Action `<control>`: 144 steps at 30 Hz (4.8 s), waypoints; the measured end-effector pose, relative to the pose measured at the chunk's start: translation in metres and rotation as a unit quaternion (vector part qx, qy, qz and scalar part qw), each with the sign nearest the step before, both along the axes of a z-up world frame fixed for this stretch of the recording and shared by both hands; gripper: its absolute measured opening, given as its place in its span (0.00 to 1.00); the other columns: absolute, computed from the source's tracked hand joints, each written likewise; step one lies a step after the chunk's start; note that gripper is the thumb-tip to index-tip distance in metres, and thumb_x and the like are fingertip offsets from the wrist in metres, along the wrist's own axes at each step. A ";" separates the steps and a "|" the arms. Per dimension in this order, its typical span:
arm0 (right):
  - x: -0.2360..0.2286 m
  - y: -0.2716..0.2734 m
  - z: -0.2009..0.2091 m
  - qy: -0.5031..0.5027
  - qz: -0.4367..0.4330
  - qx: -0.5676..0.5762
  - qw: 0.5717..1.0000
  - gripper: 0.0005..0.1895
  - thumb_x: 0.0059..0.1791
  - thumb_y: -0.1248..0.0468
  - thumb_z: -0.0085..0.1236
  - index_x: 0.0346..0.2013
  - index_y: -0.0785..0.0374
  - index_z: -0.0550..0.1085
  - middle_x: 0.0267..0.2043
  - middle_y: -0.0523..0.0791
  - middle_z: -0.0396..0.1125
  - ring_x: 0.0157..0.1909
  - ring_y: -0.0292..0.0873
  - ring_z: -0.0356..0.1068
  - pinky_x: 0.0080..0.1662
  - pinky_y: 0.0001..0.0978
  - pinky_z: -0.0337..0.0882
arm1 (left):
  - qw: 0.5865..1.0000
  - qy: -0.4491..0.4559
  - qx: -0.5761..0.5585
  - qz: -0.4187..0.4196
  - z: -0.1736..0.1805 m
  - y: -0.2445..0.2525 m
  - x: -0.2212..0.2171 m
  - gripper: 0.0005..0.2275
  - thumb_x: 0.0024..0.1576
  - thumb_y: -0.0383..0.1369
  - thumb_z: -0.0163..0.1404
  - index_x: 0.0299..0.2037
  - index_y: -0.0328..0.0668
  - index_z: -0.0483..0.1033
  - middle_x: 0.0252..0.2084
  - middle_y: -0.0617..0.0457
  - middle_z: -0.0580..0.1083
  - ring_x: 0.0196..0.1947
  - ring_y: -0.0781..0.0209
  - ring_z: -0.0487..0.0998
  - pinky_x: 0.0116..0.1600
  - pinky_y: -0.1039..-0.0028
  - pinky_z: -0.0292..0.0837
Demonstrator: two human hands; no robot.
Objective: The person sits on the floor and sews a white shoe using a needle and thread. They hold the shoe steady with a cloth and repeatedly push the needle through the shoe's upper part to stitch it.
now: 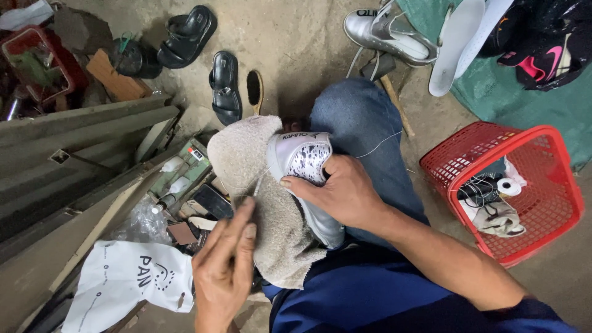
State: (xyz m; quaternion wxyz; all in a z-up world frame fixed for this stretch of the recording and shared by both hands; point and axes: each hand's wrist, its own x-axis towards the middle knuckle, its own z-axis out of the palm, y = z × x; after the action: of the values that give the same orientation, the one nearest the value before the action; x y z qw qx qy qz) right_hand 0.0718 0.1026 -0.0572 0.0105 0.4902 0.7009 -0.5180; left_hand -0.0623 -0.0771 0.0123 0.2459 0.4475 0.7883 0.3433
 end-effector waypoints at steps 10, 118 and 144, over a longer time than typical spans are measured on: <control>0.001 0.001 0.001 0.014 0.007 0.002 1.000 0.29 0.42 0.45 0.72 0.12 0.53 0.63 0.12 0.36 0.57 0.18 0.33 0.54 0.26 0.39 0.60 | 0.998 0.045 -0.043 -0.022 0.023 0.025 0.004 0.15 0.65 0.30 0.47 0.60 0.41 0.75 0.36 0.56 0.74 0.23 0.69 0.70 0.33 0.78 0.72; 0.077 0.012 0.072 0.425 0.063 -0.004 0.903 0.05 0.52 0.68 0.56 0.35 0.67 0.77 0.37 0.49 0.77 0.40 0.41 0.78 0.47 0.29 0.75 | 0.935 0.219 -0.217 -0.177 0.031 0.035 -0.031 0.13 0.63 0.40 0.45 0.55 0.53 0.75 0.51 0.46 0.79 0.27 0.31 0.83 0.35 0.42 0.80; -0.004 -0.019 -0.042 0.150 0.148 0.056 0.976 0.19 0.52 0.63 0.40 0.55 0.63 0.70 0.55 0.54 0.72 0.56 0.56 0.72 0.58 0.47 0.67 | 0.960 0.130 -0.139 -0.206 0.003 0.039 -0.065 0.12 0.63 0.38 0.47 0.47 0.46 0.84 0.50 0.58 0.82 0.44 0.56 0.85 0.47 0.61 0.80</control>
State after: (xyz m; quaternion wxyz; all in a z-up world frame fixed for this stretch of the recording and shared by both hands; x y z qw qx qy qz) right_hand 0.0677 0.0832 -0.0997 -0.0458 0.2976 0.7868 -0.5388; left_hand -0.1277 -0.0378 0.0152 0.2668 0.6023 0.7441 0.1113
